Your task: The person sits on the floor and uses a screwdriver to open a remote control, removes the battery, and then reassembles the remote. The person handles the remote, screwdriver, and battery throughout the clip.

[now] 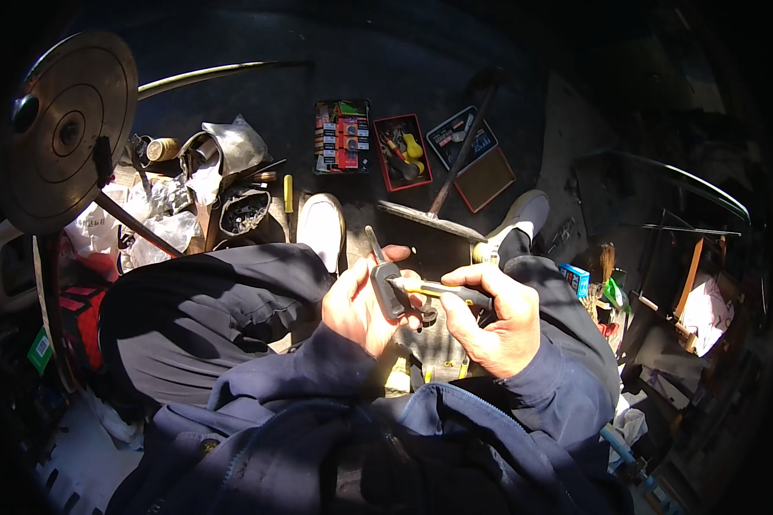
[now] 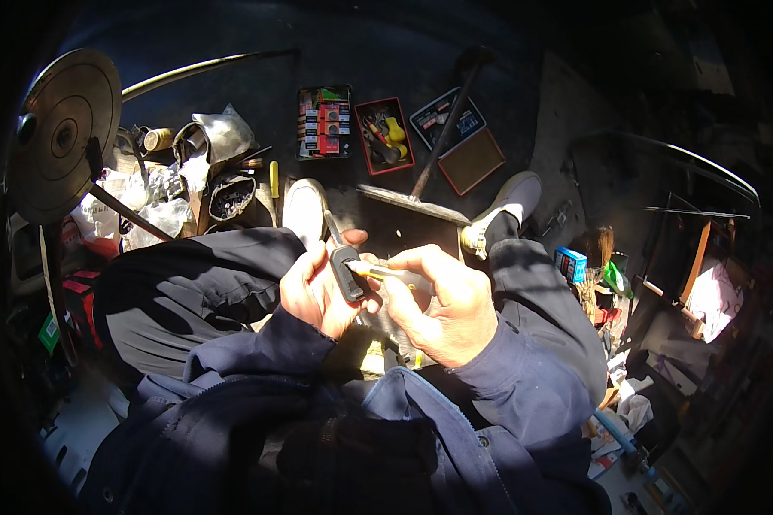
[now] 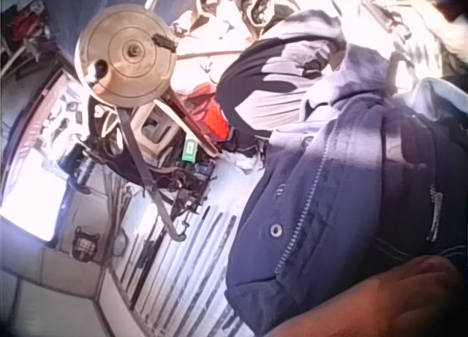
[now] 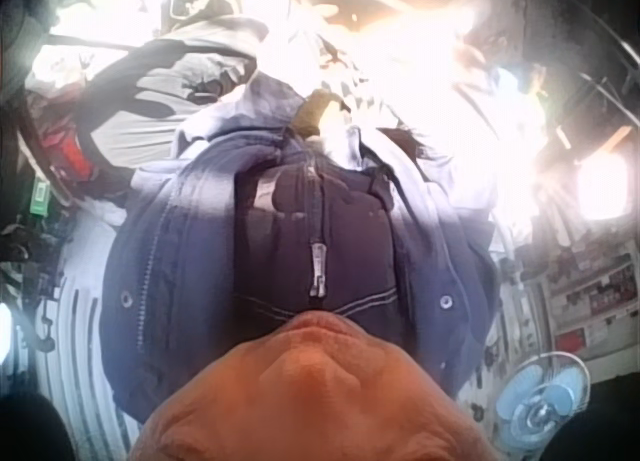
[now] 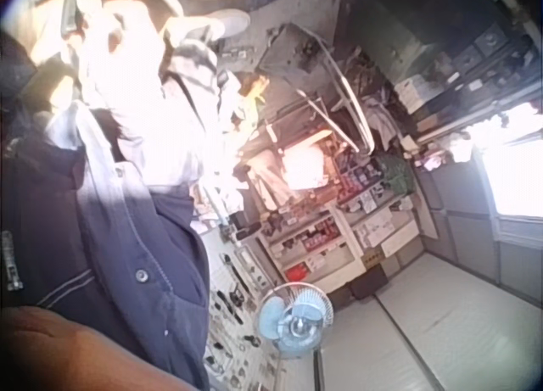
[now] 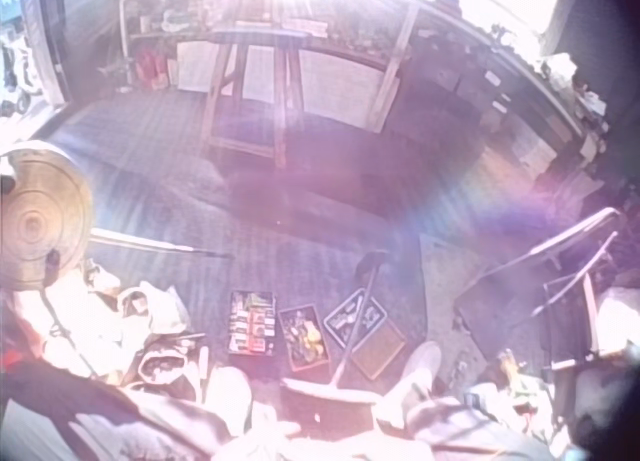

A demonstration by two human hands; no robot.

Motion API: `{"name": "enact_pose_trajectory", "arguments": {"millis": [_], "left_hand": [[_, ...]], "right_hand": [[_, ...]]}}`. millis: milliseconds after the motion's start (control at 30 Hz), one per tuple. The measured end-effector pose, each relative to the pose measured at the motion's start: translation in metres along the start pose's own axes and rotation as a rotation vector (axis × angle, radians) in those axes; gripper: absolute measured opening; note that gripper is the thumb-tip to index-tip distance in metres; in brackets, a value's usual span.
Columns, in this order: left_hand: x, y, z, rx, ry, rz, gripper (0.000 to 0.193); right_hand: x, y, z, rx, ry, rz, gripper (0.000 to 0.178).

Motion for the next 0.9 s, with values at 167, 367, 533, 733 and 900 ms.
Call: {"name": "enact_pose_trajectory", "arguments": {"millis": [167,367,533,733,900], "left_hand": [[-0.002,0.0,0.0,0.013,0.011,0.04,0.047],[0.0,-0.002,0.003,0.006,-0.043,0.108,0.048],[0.0,0.002,0.005,0.045,-0.051,0.061,0.052],[0.0,0.013,0.009,-0.009,-0.126,0.12,0.049],[-0.001,0.017,0.011,0.049,-0.058,0.128,0.047]], "right_hand": [[0.003,0.002,0.002,0.036,-0.023,-0.051,0.017],[-0.005,0.001,0.005,-0.006,-0.007,-0.059,0.015],[-0.018,0.009,0.009,0.014,-0.275,0.028,0.016],[-0.03,0.005,0.012,-0.002,-0.242,0.039,0.017],[-0.032,0.002,0.013,-0.017,-0.288,0.085,0.011]]}}
Point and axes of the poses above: each hand's wrist, its own z-axis towards the middle knuckle, its own y-axis out of the back of the hand, x = y × z, the point moved 1 cm from there along z, towards the middle knuckle, and after that the axes turned 14 degrees about -x, right-handed, at the moved point
